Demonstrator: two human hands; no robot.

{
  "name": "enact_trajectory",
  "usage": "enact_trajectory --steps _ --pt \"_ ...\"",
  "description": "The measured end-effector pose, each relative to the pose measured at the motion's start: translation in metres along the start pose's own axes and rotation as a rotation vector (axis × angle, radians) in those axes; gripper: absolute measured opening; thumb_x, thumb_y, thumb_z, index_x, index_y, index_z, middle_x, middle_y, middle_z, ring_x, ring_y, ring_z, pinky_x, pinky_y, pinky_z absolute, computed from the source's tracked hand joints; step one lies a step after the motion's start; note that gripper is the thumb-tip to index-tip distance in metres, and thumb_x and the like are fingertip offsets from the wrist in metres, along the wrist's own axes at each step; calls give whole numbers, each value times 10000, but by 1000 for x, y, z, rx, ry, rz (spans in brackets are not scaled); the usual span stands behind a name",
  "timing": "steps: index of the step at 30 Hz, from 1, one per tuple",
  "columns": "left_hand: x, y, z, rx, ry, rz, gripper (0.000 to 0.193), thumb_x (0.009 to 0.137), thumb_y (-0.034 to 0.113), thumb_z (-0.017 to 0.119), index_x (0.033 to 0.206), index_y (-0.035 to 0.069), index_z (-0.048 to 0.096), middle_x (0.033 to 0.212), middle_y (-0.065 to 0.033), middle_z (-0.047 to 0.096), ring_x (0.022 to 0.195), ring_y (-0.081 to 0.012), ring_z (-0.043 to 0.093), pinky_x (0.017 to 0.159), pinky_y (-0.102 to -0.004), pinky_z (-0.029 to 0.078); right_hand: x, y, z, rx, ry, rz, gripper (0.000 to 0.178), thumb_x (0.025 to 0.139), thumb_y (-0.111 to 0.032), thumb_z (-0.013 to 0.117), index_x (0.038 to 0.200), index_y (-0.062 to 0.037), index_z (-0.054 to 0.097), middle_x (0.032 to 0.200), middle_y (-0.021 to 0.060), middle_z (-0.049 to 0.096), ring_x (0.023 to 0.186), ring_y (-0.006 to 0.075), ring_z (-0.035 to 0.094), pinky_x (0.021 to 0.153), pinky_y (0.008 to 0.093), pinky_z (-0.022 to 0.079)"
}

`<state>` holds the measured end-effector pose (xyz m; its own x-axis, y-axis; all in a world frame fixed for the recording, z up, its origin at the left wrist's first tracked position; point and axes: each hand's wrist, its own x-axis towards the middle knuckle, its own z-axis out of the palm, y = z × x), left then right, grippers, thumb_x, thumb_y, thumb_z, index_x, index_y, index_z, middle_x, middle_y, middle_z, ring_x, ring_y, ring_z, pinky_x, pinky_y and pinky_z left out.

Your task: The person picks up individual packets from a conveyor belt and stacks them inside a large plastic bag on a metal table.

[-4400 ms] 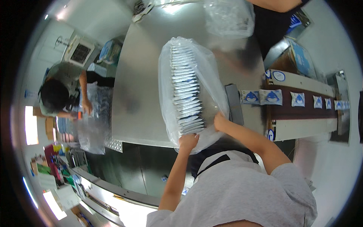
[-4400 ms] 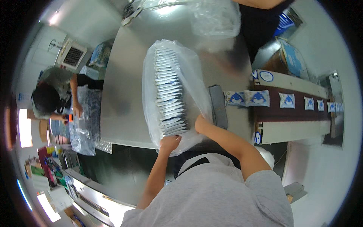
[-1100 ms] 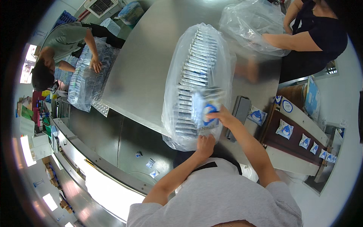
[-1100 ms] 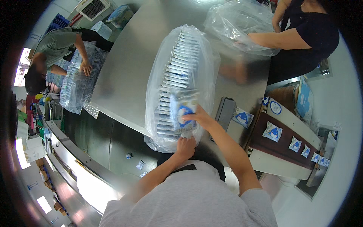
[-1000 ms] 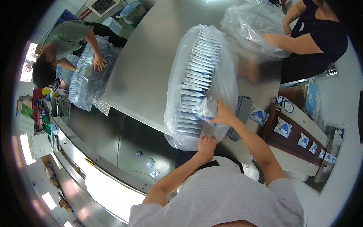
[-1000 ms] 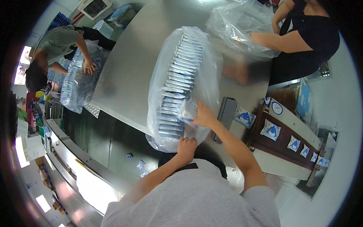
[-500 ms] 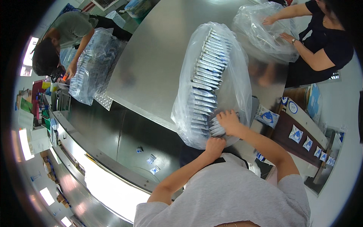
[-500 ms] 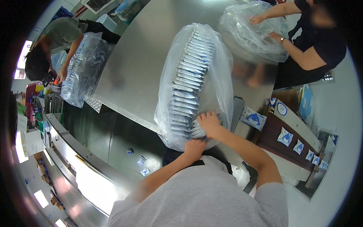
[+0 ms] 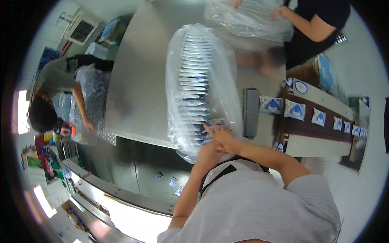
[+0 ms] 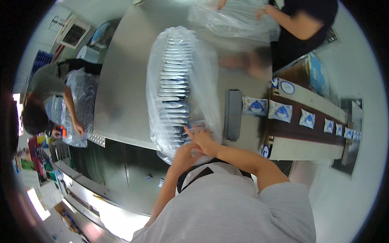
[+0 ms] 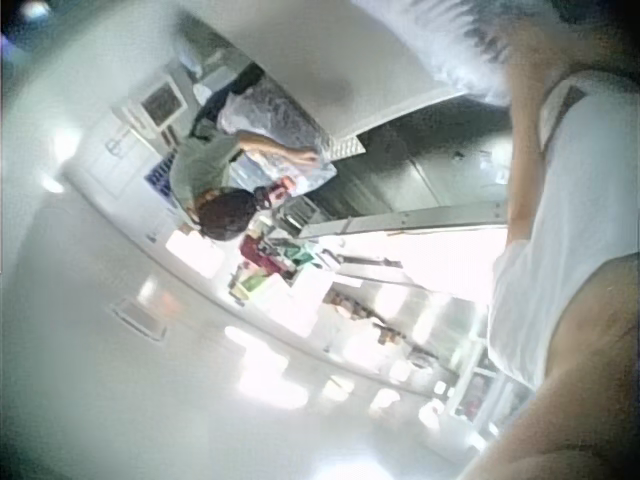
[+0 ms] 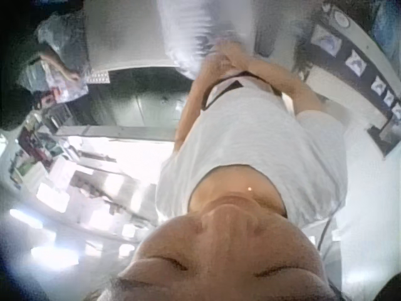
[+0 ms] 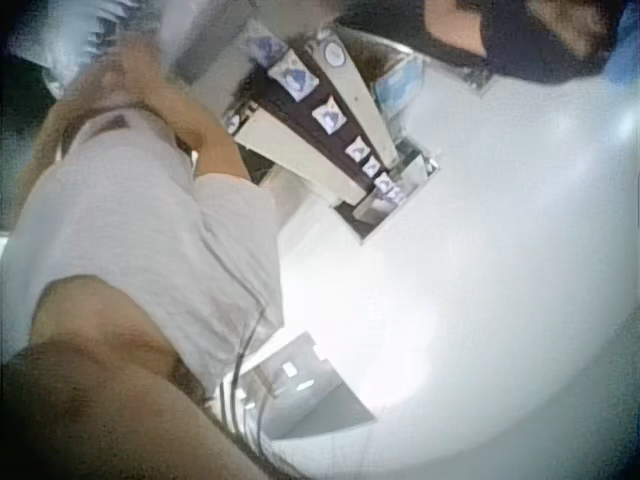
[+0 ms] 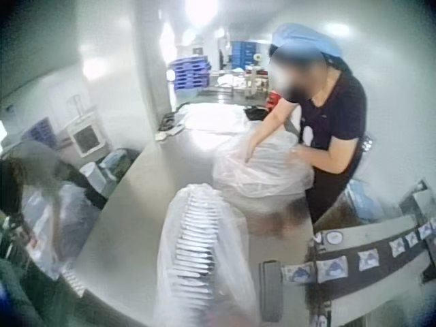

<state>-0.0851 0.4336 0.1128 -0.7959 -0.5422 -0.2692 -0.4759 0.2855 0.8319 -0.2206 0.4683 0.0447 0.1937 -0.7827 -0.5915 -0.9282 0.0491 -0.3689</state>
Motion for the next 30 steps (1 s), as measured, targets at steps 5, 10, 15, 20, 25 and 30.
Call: enact_trajectory --steps 5,10,15,20,25,30 --pt "69 -48 11 196 263 135 186 881 179 509 970 35 587 940 -188 617 865 -379 590 739 -441 462 20 -1 42 -154 284 -177 697 701 -280 696 1317 -82 436 1338 225 403 1183 490 391 888 631 372" --pt "104 -94 27 311 -226 -7 341 904 218 422 1111 2 586 1149 -205 562 1023 -391 542 873 -440 440 -28 15 1 -31 101 -350 437 721 -218 662 1135 -103 581 1080 124 597 1101 308 518 888 494 420" --pt "103 -112 43 348 -112 202 260 857 158 480 1048 1 560 1072 -227 566 985 -410 533 852 -475 428 -164 136 -64 539 669 -281 250 810 -173 598 1048 -96 608 1047 110 599 1053 308 538 898 410 422" --pt "110 -94 49 318 -239 -1 314 847 200 502 1065 -21 551 1048 -266 566 964 -435 531 806 -493 427 -269 358 -48 275 649 474 340 766 -92 586 1105 -69 578 1111 157 577 1089 344 505 942 420 397" --pt "113 -78 43 252 -175 -66 290 834 171 517 1043 -20 577 1104 -249 565 1008 -413 532 813 -476 434 -347 474 -1 -17 351 774 507 701 -162 713 1176 -158 535 1165 62 537 1137 285 473 891 498 393" --pt "95 -73 54 261 3 -61 285 813 117 526 1071 -3 548 1075 -224 557 992 -417 527 818 -464 438 -289 467 -43 35 129 304 489 585 -366 794 909 -42 625 1027 91 568 1039 307 517 838 406 409"
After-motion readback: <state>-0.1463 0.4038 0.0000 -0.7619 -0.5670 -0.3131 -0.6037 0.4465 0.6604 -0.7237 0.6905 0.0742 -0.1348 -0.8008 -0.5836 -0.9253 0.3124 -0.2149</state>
